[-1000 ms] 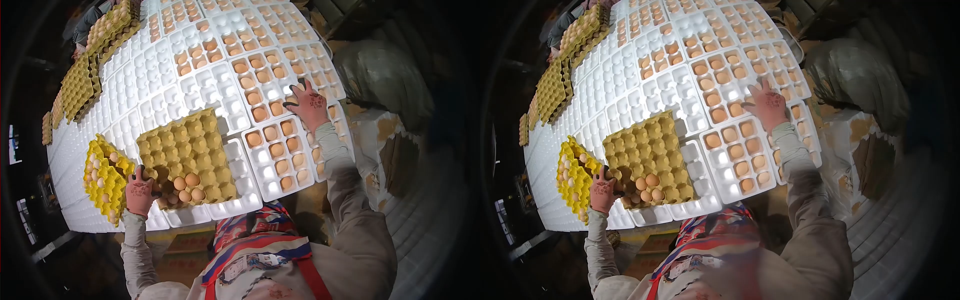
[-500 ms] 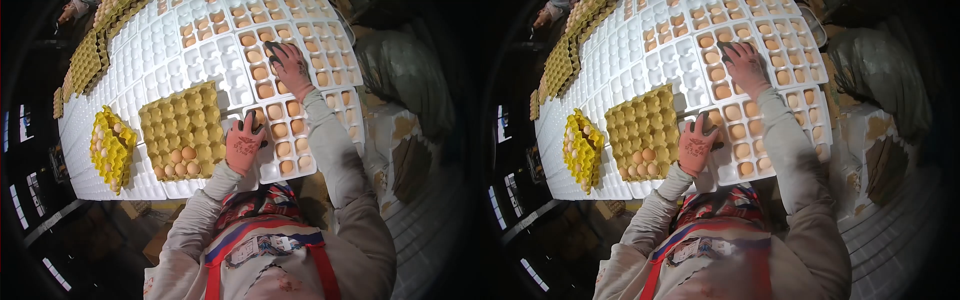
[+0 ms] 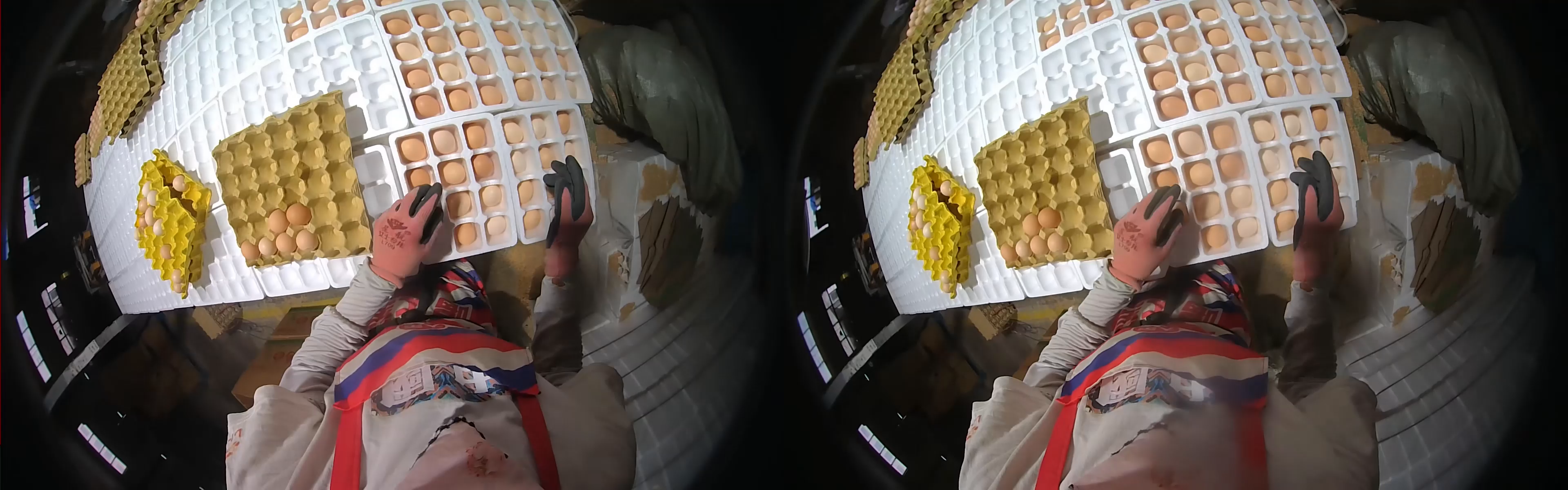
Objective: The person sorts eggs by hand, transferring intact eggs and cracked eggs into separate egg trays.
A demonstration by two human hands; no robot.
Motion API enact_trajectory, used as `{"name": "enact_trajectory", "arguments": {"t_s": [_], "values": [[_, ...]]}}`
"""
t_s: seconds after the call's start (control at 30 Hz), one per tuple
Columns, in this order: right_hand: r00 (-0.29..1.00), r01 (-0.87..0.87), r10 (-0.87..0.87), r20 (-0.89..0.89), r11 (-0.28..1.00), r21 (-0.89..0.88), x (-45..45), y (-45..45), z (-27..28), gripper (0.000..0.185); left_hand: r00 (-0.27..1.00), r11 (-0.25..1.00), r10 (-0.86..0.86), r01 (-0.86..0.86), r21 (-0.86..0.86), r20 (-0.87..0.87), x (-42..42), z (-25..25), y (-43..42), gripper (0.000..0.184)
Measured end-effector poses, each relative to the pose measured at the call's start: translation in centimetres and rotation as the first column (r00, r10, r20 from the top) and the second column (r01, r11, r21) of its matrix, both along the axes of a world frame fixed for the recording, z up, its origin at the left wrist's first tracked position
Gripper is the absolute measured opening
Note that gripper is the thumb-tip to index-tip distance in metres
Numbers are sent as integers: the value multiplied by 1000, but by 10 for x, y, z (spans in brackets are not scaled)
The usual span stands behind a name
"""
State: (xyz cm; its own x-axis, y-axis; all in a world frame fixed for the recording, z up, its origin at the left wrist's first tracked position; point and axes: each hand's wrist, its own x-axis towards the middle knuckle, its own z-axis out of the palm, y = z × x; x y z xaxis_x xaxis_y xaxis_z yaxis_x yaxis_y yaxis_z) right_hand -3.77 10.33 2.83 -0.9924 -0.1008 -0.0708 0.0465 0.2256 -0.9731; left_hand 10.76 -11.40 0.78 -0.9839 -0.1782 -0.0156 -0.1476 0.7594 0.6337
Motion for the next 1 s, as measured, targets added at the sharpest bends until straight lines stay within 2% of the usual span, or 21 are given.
{"name": "enact_trajectory", "arguments": {"t_s": [0.03,0.1,0.17,0.23,0.3,0.37,0.43,0.5,0.53,0.57,0.63,0.7,0.73,0.77,0.8,0.83,0.87,0.9,0.93,0.97,1.0], "values": [[999,-11,12,-37,999,34,6,-3,8,41,995,996,37,-30,79,-92,3,1,0,44],[993,-44,53,-105,995,94,17,-10,17,43,962,974,-123,164,155,-243,12,-8,11,38],[1000,-15,15,-10,1000,26,20,-23,12,40,914,942,-324,335,6,-243,22,-35,30,39],[990,-136,136,-22,991,-15,18,-29,-4,41,851,859,-503,472,-199,-152,27,-59,34,40],[984,-178,181,6,975,-134,25,-58,-1,41,837,906,-422,376,-194,-347,33,-51,25,46],[941,-337,337,-31,922,-188,41,-98,5,40,920,961,-277,267,-73,-276,51,5,-26,49],[844,-521,529,86,848,-101,65,-154,24,36,975,983,-8,-32,-178,-220,77,26,-94,54],[601,-735,784,-156,618,279,87,-215,27,43,953,931,248,-284,-228,-174,106,18,-164,56],[434,-710,858,-274,513,482,99,-245,27,45,981,938,192,-186,-293,-9,113,27,-192,63],[335,-618,903,-268,425,662,113,-268,22,46,990,911,136,-113,-397,29,118,19,-211,68],[178,-357,972,-155,211,910,128,-295,4,45,989,929,-23,76,-361,148,114,10,-234,70],[137,-483,979,-150,198,853,127,-298,2,46,970,898,-195,236,-372,143,109,13,-243,65],[113,-542,983,-146,184,820,123,-296,2,46,982,917,-177,190,-351,69,113,13,-245,64],[239,-665,945,-223,327,672,121,-287,4,49,987,934,-159,150,-324,-2,120,14,-244,63],[410,-777,896,-171,441,448,120,-274,12,51,994,978,-52,32,-207,-94,132,22,-246,58],[556,-805,828,-74,558,199,118,-262,19,54,971,962,179,-138,235,-162,146,28,-251,56],[589,-796,804,86,595,-106,111,-250,16,55,908,731,404,-244,637,-115,162,33,-256,53],[568,-679,783,254,620,-393,106,-240,12,56,822,334,569,-270,903,35,177,34,-262,50],[555,-688,779,290,627,-366,108,-239,17,55,767,64,638,-140,988,67,187,30,-270,45],[515,-854,847,131,520,1,115,-244,22,54,712,-198,691,22,980,124,196,22,-280,41],[464,-872,875,137,424,245,131,-253,25,51,727,4,686,-46,999,31,206,2,-289,35]]}}
